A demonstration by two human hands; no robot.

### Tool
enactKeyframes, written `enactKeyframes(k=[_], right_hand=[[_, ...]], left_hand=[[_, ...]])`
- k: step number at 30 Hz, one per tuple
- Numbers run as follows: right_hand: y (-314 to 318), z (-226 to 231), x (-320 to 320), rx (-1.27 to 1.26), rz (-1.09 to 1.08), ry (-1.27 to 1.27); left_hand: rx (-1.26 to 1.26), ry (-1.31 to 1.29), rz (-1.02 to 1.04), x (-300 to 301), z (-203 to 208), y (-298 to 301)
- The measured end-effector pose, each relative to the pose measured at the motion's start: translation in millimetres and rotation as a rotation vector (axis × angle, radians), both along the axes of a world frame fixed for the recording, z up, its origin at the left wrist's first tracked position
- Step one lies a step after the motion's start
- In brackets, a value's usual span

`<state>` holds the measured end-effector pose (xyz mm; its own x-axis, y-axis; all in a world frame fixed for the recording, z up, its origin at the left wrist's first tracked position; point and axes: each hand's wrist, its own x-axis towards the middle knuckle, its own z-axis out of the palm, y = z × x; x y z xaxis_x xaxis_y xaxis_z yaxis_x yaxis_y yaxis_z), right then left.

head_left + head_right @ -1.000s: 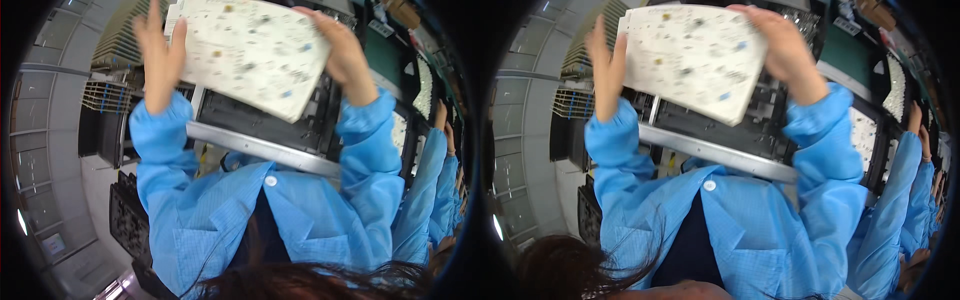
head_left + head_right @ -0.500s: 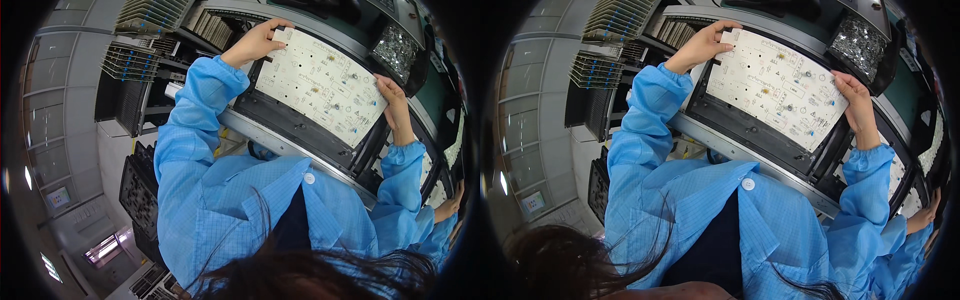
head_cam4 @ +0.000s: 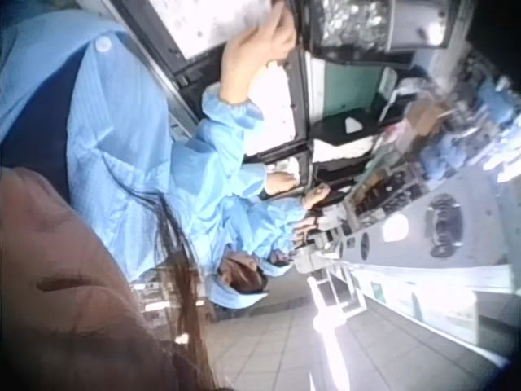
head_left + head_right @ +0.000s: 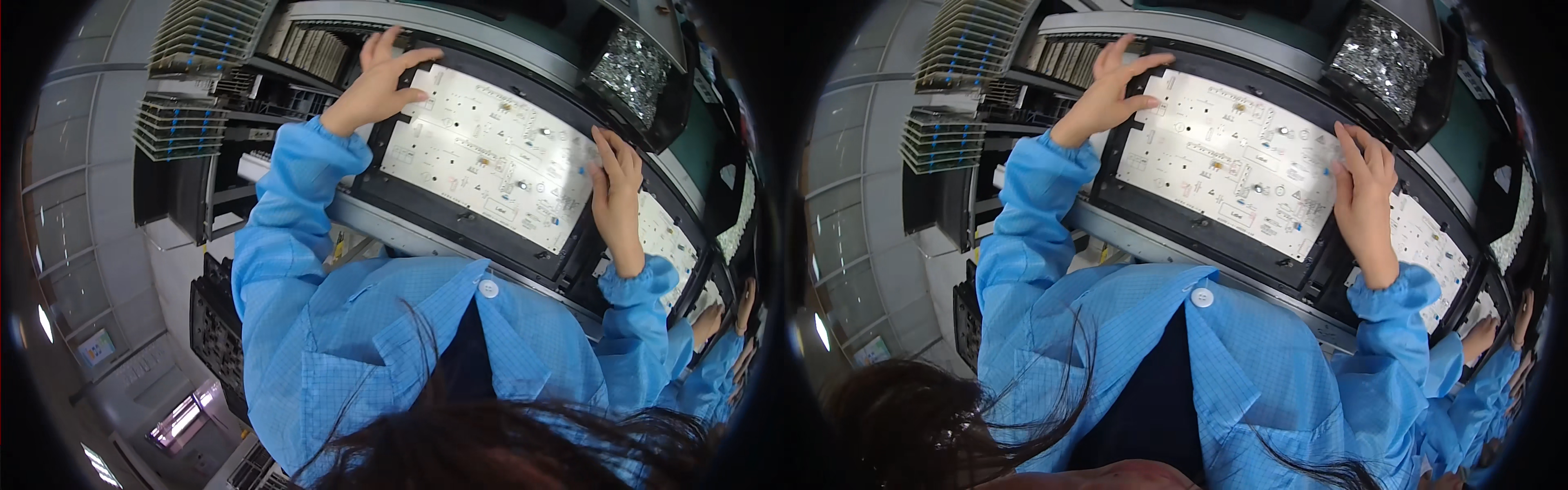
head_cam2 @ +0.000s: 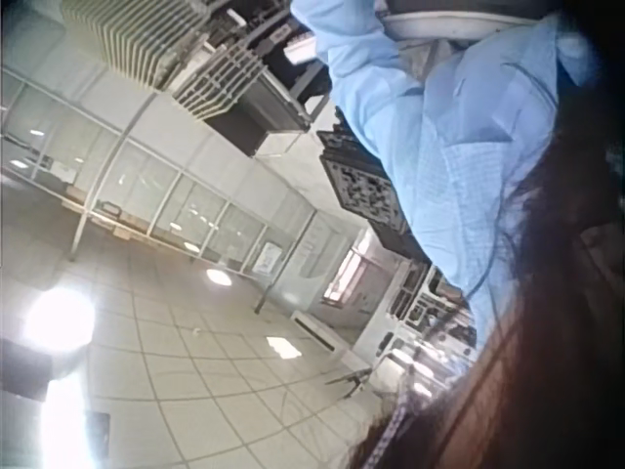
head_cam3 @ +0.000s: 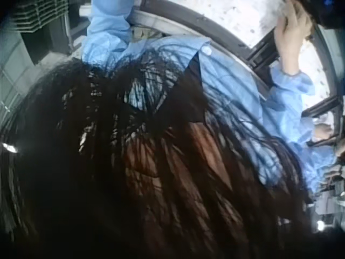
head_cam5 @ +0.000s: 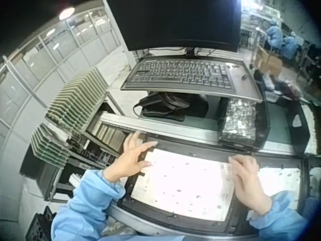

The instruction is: Manually placing small electronic components onto a circuit board panel at a manufacturing station.

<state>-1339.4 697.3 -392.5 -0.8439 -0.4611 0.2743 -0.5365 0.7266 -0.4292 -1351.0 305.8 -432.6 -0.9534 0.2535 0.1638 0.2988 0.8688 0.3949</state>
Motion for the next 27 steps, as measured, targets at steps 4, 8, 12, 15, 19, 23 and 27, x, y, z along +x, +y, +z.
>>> enactKeyframes(k=[4, 8, 12, 15, 19, 23, 27], right_hand=[[12, 6, 38, 0.172, 0.089, -0.135], [-1, -6, 65, 0.208, 0.065, -0.151], [-8, -13, 70, 0.157, 0.006, -0.187], [0, -12, 61, 0.137, 0.014, -0.143], [23, -3, 2, 0.065, -0.114, 0.054], [31, -31, -24, 0.043, -0.152, 0.111], [24, -26, -27, 0.040, -0.234, -0.026]], left_hand=[[-0.164, 0.066, -0.217, 28, 34, 25], [-0.246, -0.134, -0.281, 56, 29, 45], [-0.322, -0.127, -0.224, 60, 26, 31], [-0.272, -0.099, -0.186, 57, 30, 31], [0.040, 0.067, -0.131, 21, 31, 18], [0.297, -0.026, 0.054, -36, 4, 21], [0.120, 0.109, 0.008, -34, -2, 29]])
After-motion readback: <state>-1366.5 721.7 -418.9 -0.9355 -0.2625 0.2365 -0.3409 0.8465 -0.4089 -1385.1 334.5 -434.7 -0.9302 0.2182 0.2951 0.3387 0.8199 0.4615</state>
